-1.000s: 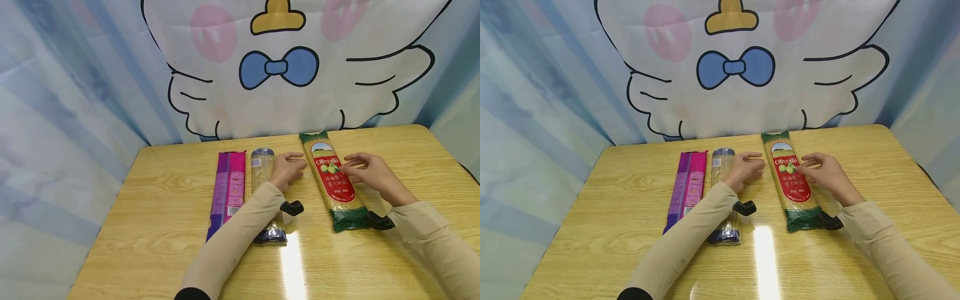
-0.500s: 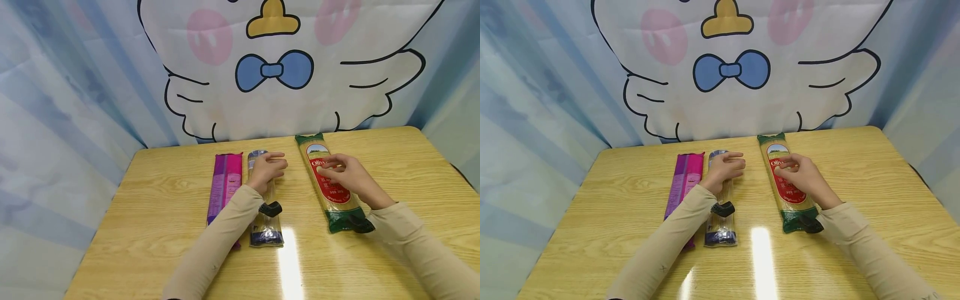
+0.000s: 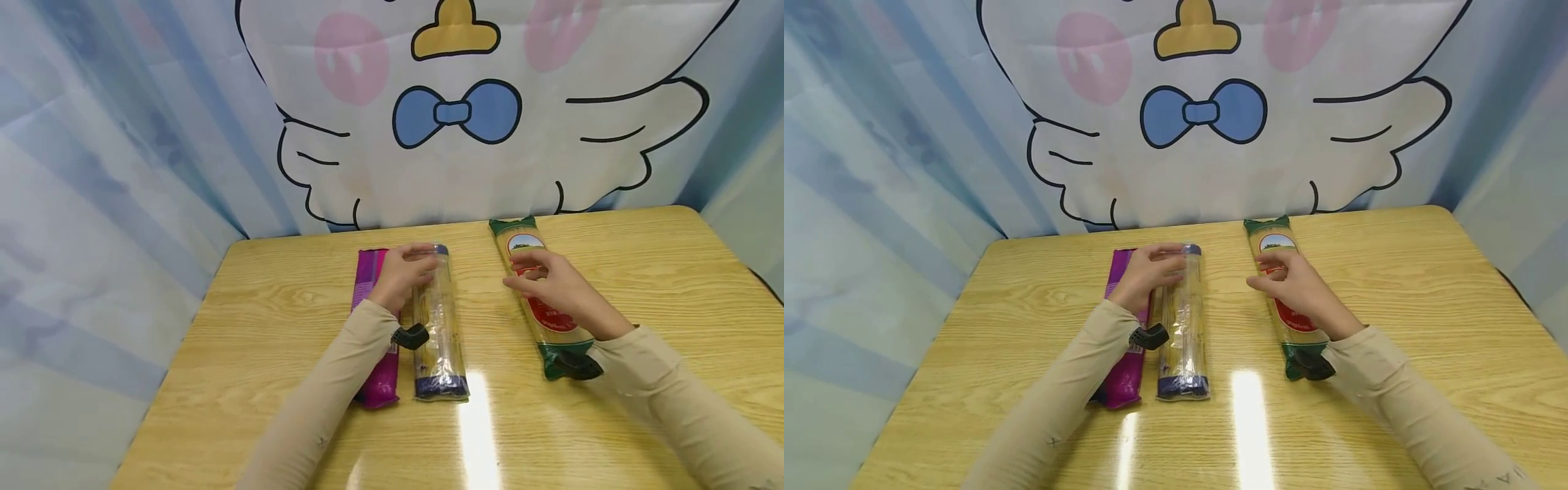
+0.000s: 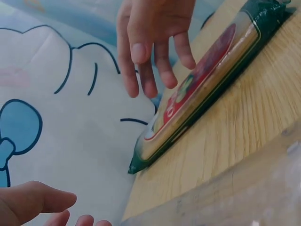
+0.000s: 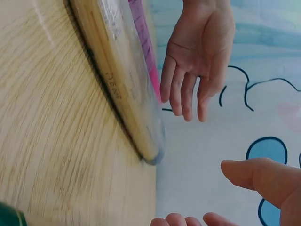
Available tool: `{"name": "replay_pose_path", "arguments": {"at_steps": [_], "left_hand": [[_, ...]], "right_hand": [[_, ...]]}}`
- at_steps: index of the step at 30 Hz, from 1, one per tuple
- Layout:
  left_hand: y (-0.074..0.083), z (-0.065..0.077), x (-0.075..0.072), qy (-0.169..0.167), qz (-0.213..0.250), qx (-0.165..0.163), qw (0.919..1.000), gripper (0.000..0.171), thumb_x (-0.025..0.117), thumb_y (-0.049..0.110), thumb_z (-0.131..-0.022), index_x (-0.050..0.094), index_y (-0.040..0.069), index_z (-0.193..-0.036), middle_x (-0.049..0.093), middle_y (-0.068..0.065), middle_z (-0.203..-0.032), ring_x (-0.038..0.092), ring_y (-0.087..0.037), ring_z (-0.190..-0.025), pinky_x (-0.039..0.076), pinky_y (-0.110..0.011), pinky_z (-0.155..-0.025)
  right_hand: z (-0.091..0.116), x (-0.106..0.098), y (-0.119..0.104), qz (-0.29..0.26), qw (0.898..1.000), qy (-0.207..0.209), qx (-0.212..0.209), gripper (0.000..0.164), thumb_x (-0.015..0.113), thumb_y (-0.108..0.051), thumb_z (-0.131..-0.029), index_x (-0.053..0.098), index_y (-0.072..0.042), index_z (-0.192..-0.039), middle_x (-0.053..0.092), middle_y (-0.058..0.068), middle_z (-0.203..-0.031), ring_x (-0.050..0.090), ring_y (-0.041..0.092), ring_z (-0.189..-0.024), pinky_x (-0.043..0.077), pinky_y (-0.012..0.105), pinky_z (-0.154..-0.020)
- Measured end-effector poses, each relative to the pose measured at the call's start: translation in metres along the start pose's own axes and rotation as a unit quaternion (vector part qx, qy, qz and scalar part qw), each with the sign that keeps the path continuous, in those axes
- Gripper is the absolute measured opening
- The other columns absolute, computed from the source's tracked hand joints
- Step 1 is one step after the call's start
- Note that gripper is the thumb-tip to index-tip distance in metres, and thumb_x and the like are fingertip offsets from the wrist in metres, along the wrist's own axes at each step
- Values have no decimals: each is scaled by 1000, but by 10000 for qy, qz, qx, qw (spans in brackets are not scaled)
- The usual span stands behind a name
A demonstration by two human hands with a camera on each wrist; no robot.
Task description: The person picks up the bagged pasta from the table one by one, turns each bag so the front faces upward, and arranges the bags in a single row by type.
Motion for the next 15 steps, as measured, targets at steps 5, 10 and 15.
{"name": "replay_pose_path", "arguments": {"at_steps": [5,10,15], "left_hand": [[2,2,-12,52,-130,-67,9999,41,66,2,-92,59,-4,-132,62,-23,-128,62,-37,-117,56,-44,-98],[2,8,-24,277,-352,-205,9988,42,66,3,-91,60,-2,-132,63,-20,-124,65,-36,-112,57,-48,-95],[0,10,-34,415,-270,-319,9983,42,66,4,-92,59,-3,-133,64,-21,-119,64,-42,-112,57,-50,-92]], "right_hand": [[-4,7,-8,5,9997,-186,-170,65,65,-33,-97,41,4,-146,48,28,-141,55,40,-122,58,46,-91],[-6,16,-15,21,9991,-325,-275,66,66,-33,-97,40,3,-146,48,28,-141,58,40,-120,58,47,-90],[-7,24,-21,-101,9986,-448,-281,66,66,-31,-97,39,4,-145,48,29,-141,59,39,-118,58,48,-90]]}}
Point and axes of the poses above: each hand's wrist, its own z-axis away from the middle knuckle, its own x-axis out of the palm, y = z × x, the point moved 2 cm from there along -z, towards the middle knuckle
